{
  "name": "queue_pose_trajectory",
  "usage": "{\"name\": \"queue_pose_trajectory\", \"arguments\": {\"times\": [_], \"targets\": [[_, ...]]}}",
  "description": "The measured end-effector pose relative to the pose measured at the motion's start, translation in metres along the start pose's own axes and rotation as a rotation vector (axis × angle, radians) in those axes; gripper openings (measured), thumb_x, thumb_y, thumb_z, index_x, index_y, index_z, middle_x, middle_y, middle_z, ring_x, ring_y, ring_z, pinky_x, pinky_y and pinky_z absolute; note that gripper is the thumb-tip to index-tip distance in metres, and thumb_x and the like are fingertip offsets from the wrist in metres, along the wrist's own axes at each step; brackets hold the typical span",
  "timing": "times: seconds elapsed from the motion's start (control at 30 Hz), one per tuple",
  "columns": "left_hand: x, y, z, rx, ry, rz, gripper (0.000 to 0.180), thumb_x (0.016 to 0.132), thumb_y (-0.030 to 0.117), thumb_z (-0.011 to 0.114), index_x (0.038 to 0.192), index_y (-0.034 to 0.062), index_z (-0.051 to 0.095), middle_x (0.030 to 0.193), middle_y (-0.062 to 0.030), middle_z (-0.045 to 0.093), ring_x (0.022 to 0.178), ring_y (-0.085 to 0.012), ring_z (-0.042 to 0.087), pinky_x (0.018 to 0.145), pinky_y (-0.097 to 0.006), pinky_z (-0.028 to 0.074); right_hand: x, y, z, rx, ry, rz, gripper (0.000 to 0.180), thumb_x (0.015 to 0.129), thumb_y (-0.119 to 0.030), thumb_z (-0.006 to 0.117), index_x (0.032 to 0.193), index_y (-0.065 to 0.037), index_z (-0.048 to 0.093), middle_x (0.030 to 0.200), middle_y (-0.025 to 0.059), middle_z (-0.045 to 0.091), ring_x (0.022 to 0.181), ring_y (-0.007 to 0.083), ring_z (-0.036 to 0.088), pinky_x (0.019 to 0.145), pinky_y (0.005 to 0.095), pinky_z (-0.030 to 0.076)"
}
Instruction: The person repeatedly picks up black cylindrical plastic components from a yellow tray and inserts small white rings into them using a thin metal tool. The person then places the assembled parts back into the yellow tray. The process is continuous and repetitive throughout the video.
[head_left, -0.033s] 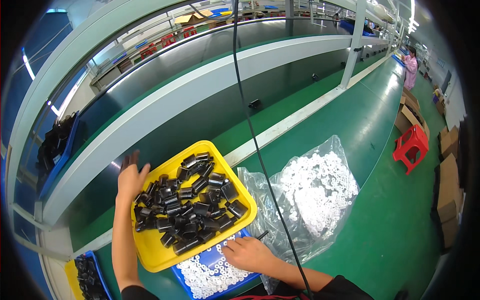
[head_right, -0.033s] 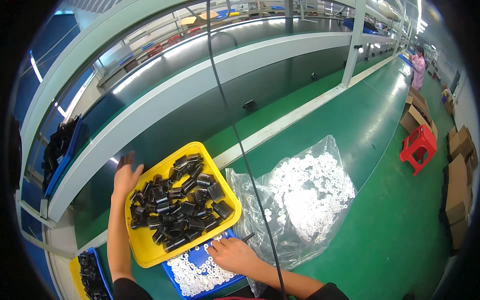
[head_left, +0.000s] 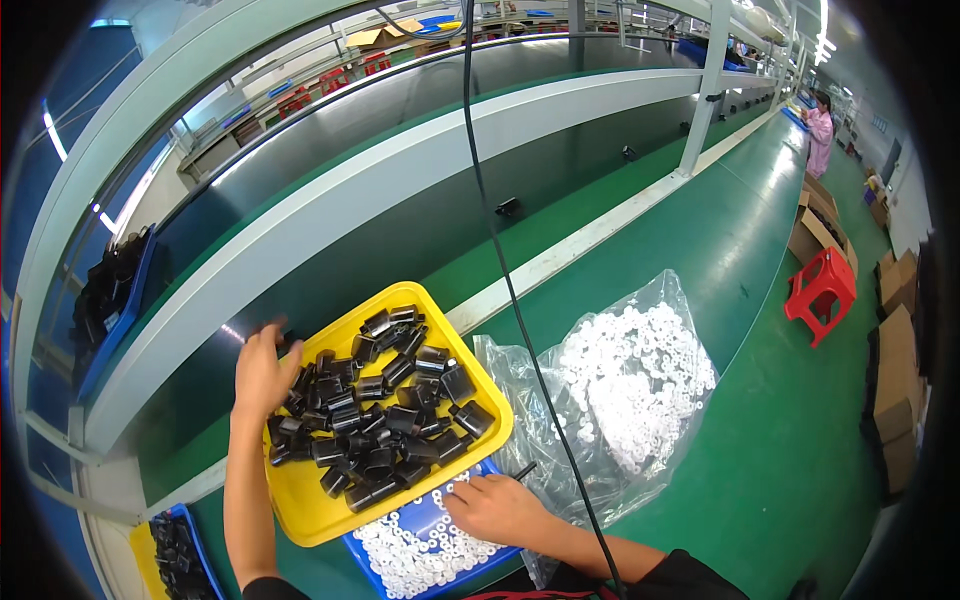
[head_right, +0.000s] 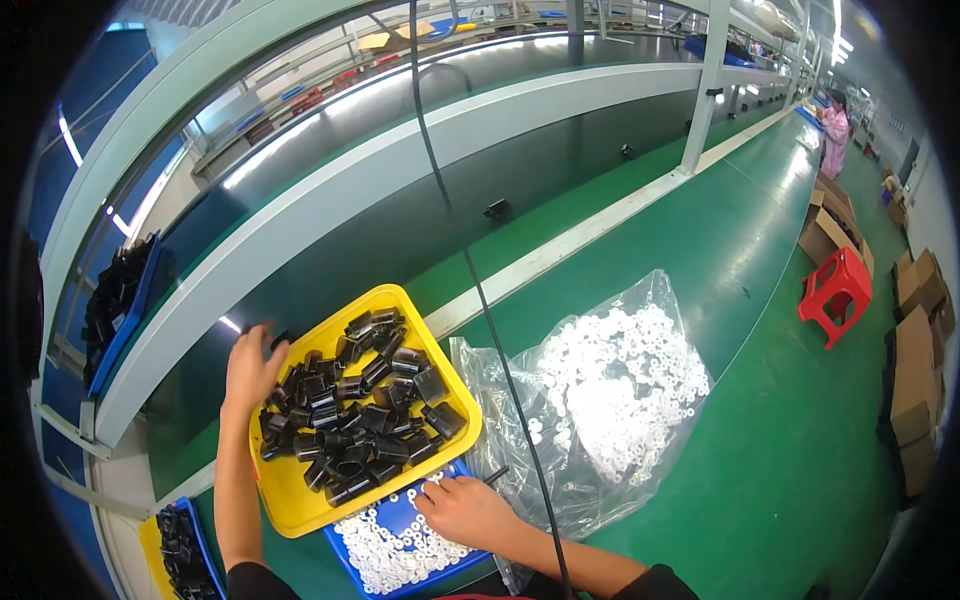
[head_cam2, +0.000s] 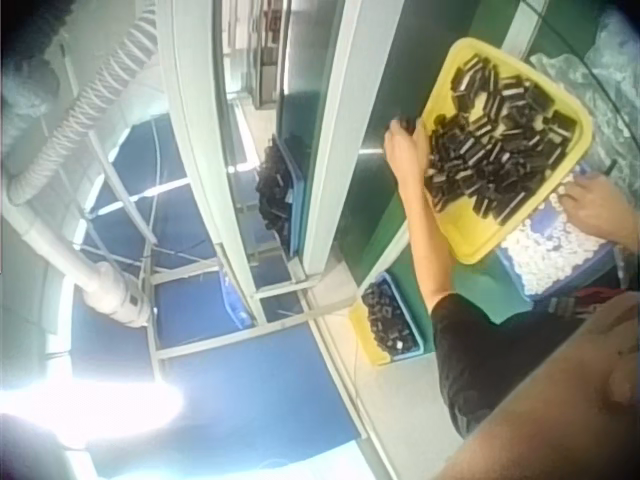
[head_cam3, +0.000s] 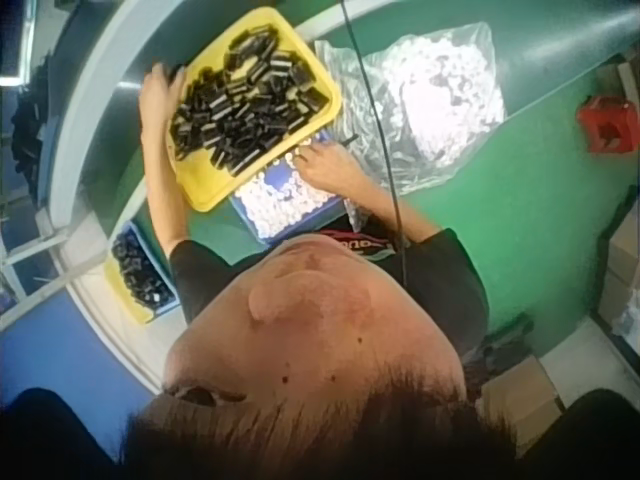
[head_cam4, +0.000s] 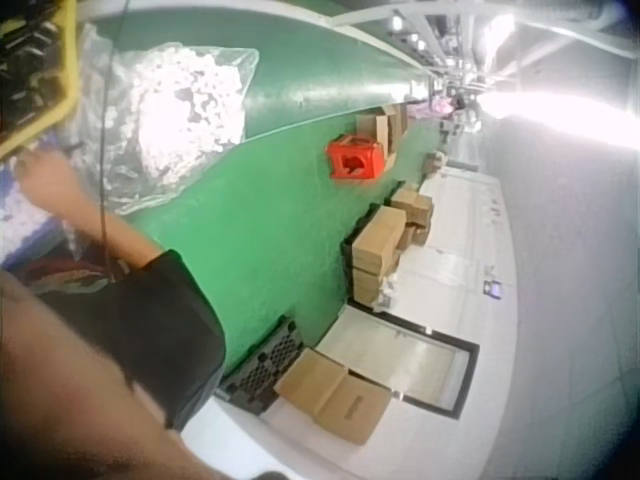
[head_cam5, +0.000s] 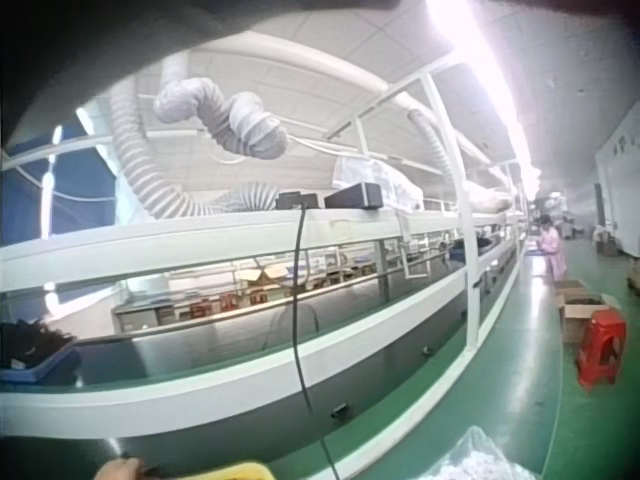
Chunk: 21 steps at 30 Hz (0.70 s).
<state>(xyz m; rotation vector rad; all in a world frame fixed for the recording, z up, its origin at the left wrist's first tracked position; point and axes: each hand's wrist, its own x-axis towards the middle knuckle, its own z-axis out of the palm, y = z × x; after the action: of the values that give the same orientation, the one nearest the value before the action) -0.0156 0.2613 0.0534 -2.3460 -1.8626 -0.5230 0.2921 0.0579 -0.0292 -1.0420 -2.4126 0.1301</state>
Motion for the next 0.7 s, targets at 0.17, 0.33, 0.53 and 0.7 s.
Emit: {"name": "queue_pose_trajectory", "arguments": {"times": [0.17, 0.33, 0.53, 0.7], "targets": [[-0.095, 0.074, -0.065, -0.222, -0.323, 0.006, 0.044, 0.086, 0.019, 0.067, 0.126, 0.0023, 0.056, 0.101, -0.0163, 0.06, 0.096, -0.0329, 0.06, 0.086, -0.041, 0.048, 0.007, -0.006, -0.001, 0.067, -0.02, -0.013, 0.007, 0.075, -0.015, 0.061, 0.077, -0.009, 0.057, 0.073, 0.0033, 0.054, 0.067, 0.0183, 0.062, 0.06, 0.0318, 0.05], [-0.129, 0.066, -0.06, -0.527, -0.374, -0.114, 0.04, 0.089, 0.015, 0.063, 0.126, 0.0034, 0.058, 0.106, -0.0137, 0.062, 0.1, -0.0263, 0.06, 0.087, -0.038, 0.048, 0.008, -0.004, -0.001, 0.12, -0.005, 0.01, 0.015, 0.075, -0.017, 0.069, 0.085, -0.009, 0.062, 0.073, 0.0028, 0.057, 0.065, 0.0189, 0.063, 0.059, 0.0324, 0.051], [-0.135, 0.062, -0.061, -0.509, -0.288, 0.01, 0.038, 0.076, 0.017, 0.079, 0.109, 0.0032, 0.067, 0.106, -0.0136, 0.066, 0.099, -0.0308, 0.059, 0.091, -0.039, 0.044, 0.009, -0.004, 0.0, 0.123, 0.002, -0.01, 0.015, 0.073, -0.017, 0.069, 0.078, -0.01, 0.056, 0.072, 0.0034, 0.056, 0.064, 0.0201, 0.063, 0.059, 0.0339, 0.051], [-0.139, 0.047, -0.048, -0.525, -0.243, 0.006, 0.035, 0.074, 0.018, 0.08, 0.104, 0.0041, 0.068, 0.107, -0.0123, 0.065, 0.104, -0.0306, 0.057, 0.094, -0.04, 0.043, 0.01, -0.007, -0.002, 0.111, 0.005, 0.022, 0.013, 0.074, -0.016, 0.068, 0.08, -0.009, 0.058, 0.072, 0.0036, 0.055, 0.065, 0.0205, 0.063, 0.06, 0.0345, 0.051]]}}
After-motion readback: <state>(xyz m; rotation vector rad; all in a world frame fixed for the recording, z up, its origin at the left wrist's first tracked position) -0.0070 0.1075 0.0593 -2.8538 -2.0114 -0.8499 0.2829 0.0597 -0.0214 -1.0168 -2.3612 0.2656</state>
